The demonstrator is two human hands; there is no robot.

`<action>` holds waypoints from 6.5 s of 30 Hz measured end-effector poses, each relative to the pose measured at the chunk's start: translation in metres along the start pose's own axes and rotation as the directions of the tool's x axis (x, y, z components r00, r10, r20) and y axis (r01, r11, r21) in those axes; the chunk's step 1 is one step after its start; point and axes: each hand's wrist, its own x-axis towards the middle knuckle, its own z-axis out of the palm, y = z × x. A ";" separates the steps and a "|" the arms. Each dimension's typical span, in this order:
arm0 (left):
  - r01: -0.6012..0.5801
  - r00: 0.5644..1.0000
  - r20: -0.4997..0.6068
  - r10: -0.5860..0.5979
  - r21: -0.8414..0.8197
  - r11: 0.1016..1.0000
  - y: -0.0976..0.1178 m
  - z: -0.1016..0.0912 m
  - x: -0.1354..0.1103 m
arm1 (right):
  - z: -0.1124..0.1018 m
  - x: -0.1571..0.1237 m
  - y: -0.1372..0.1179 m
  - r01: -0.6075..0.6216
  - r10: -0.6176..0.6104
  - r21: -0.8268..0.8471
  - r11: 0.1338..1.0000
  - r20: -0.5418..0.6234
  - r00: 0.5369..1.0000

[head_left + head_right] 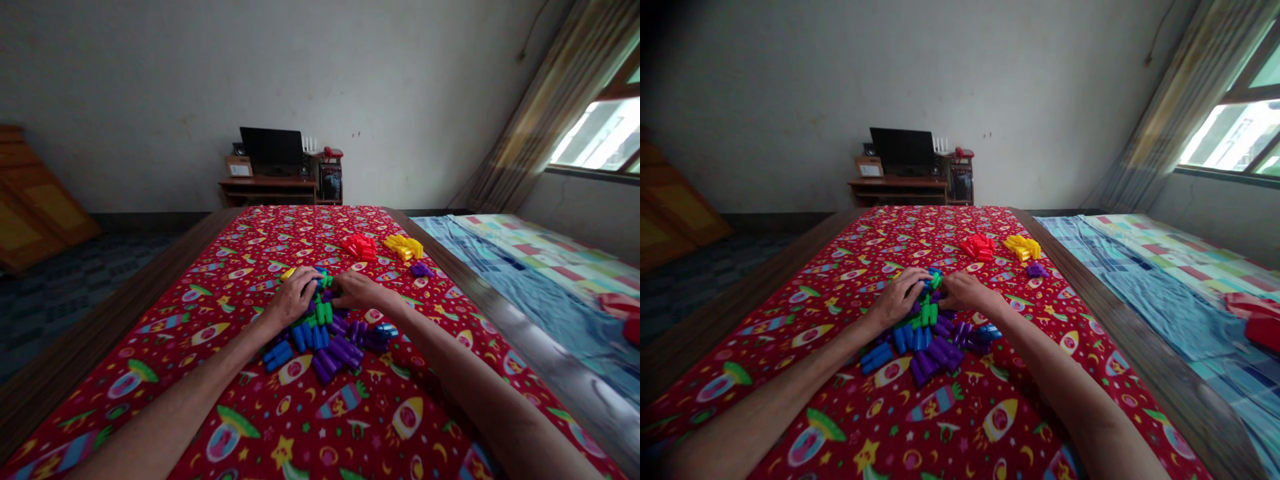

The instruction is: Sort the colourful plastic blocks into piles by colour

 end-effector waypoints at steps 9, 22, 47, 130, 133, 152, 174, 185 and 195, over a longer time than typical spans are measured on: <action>0.053 0.996 -0.075 -0.050 0.042 0.998 -0.002 0.000 -0.001 | -0.017 0.004 0.009 0.007 0.112 0.412 0.911 -0.263 0.958; 0.027 0.991 -0.128 -0.038 -0.090 0.996 -0.005 -0.002 0.002 | -0.020 0.001 0.024 0.009 0.063 0.415 0.910 -0.159 0.985; -0.042 0.995 -0.090 0.032 -0.106 0.994 0.001 0.000 0.002 | -0.051 -0.093 0.043 -0.403 0.394 -0.120 0.907 -0.092 0.914; -0.237 0.845 0.486 0.225 -0.037 0.971 0.082 0.003 -0.022 | -0.018 -0.122 0.121 -0.604 0.552 0.181 0.776 -0.659 0.511; -0.204 0.880 0.422 0.216 -0.073 0.976 0.077 0.007 -0.022 | -0.028 -0.111 0.098 -0.502 0.507 0.213 0.838 -0.644 0.573; 0.121 0.968 0.229 -0.100 -0.075 0.990 0.079 0.002 -0.004 | -0.007 -0.072 0.014 0.027 0.111 0.671 0.741 -0.163 0.980; -0.134 0.914 0.399 0.075 0.123 0.983 0.078 -0.001 -0.011 | -0.023 -0.120 0.119 -0.759 0.753 0.233 0.607 -0.473 0.457; 0.327 0.933 0.263 -0.244 -0.341 0.882 0.080 0.001 -0.002 | -0.037 -0.094 0.047 -0.125 0.282 0.341 0.932 -0.460 0.842; 0.476 0.877 0.367 -0.310 -0.576 0.664 0.076 0.001 0.001 | -0.014 -0.080 0.006 0.159 -0.028 0.218 0.963 -0.505 0.863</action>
